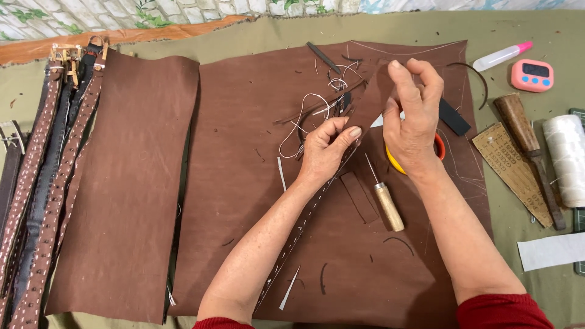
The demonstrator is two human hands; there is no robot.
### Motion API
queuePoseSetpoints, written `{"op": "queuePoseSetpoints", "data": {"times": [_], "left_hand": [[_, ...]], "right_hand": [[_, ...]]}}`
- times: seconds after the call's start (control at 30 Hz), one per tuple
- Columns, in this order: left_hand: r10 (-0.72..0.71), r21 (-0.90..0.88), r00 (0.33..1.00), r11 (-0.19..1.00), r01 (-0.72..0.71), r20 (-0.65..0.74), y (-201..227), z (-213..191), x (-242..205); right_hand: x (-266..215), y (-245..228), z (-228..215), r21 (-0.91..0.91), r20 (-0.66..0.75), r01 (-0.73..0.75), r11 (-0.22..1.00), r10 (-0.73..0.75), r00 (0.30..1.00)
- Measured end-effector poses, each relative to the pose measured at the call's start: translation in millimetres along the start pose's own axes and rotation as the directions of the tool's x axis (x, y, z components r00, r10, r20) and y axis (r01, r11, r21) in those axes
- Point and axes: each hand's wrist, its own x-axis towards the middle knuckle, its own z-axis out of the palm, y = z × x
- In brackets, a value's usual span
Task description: Crafting leather straps by cutting thread, piercing leather with an awl, and assembling components.
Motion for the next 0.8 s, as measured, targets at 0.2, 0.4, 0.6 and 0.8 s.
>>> {"op": "queuePoseSetpoints", "data": {"times": [0.2, 0.4, 0.6, 0.8], "left_hand": [[0.135, -0.164, 0.989, 0.976, -0.143, -0.059, -29, 0, 5], [0.149, -0.159, 0.987, 0.975, -0.158, -0.067, -26, -1, 5], [0.128, -0.174, 0.986, 0.974, -0.146, -0.110, -38, -2, 8], [0.114, -0.126, 0.984, 0.983, -0.132, -0.135, -28, -1, 6]], "right_hand": [[-3, 8, 11, 0.043, -0.089, -0.046, 0.998, 0.050, 0.995], [0, -6, 7, 0.293, 0.089, -0.196, 0.936, 0.177, 0.980], [-12, -3, 18, 0.522, 0.305, -0.513, 0.682, 0.412, 0.859], [-8, -11, 17, 0.557, 0.320, -0.567, 0.608, 0.472, 0.821]]}}
